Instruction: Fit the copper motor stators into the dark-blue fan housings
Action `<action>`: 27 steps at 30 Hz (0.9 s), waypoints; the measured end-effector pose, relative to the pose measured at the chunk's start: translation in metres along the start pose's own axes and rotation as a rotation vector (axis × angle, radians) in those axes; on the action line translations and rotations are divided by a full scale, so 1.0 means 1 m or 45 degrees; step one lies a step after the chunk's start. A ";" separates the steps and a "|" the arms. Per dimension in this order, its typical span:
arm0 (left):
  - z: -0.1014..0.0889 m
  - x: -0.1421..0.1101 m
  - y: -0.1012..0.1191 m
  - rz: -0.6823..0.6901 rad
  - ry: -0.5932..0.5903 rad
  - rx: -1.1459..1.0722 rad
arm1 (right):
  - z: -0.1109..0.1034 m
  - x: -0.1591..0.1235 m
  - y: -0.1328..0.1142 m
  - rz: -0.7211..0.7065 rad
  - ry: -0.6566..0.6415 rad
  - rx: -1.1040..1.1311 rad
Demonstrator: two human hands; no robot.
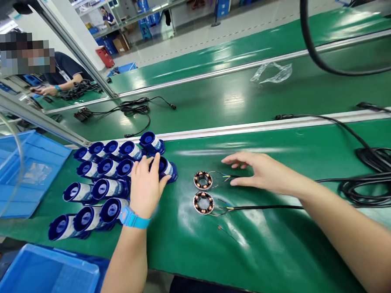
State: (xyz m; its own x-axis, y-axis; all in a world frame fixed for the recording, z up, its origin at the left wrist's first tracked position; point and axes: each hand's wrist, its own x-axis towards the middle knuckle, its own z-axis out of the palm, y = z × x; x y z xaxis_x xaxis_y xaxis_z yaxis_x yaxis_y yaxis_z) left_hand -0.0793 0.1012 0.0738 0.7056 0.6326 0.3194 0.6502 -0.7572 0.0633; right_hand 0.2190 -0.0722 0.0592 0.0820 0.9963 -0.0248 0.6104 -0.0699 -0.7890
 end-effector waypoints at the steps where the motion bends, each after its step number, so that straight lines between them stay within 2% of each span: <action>1: 0.000 0.001 0.003 0.001 -0.035 -0.115 | 0.008 0.003 -0.007 -0.040 0.015 -0.017; 4: 0.000 0.004 0.007 -0.002 -0.124 -0.441 | 0.032 0.014 -0.027 -0.147 -0.024 -0.069; 8: 0.001 0.006 -0.002 0.035 -0.278 -0.686 | 0.049 0.021 -0.034 -0.082 -0.031 -0.166; 12: 0.006 0.008 0.001 0.026 -0.269 -0.781 | 0.038 0.013 -0.038 -0.049 0.100 -0.256; 16: 0.017 0.014 0.026 0.083 -0.231 -0.895 | 0.017 -0.001 -0.058 -0.117 0.415 -0.217; 18: 0.024 0.019 0.040 0.140 -0.242 -0.963 | 0.013 -0.006 -0.066 -0.180 0.488 -0.232; 22: 0.032 0.027 0.058 0.250 -0.291 -1.039 | 0.018 -0.004 -0.063 -0.265 0.425 -0.326; 27: 0.036 0.035 0.064 0.326 -0.343 -1.036 | 0.020 0.000 -0.046 -0.136 0.191 -0.564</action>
State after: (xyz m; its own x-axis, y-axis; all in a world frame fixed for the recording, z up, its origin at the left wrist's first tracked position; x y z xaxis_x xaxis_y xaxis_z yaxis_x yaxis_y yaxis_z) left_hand -0.0024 0.0806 0.0548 0.9105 0.3675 0.1894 0.1348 -0.6970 0.7042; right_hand 0.1753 -0.0677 0.0830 0.0935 0.9833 0.1564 0.8958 -0.0145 -0.4442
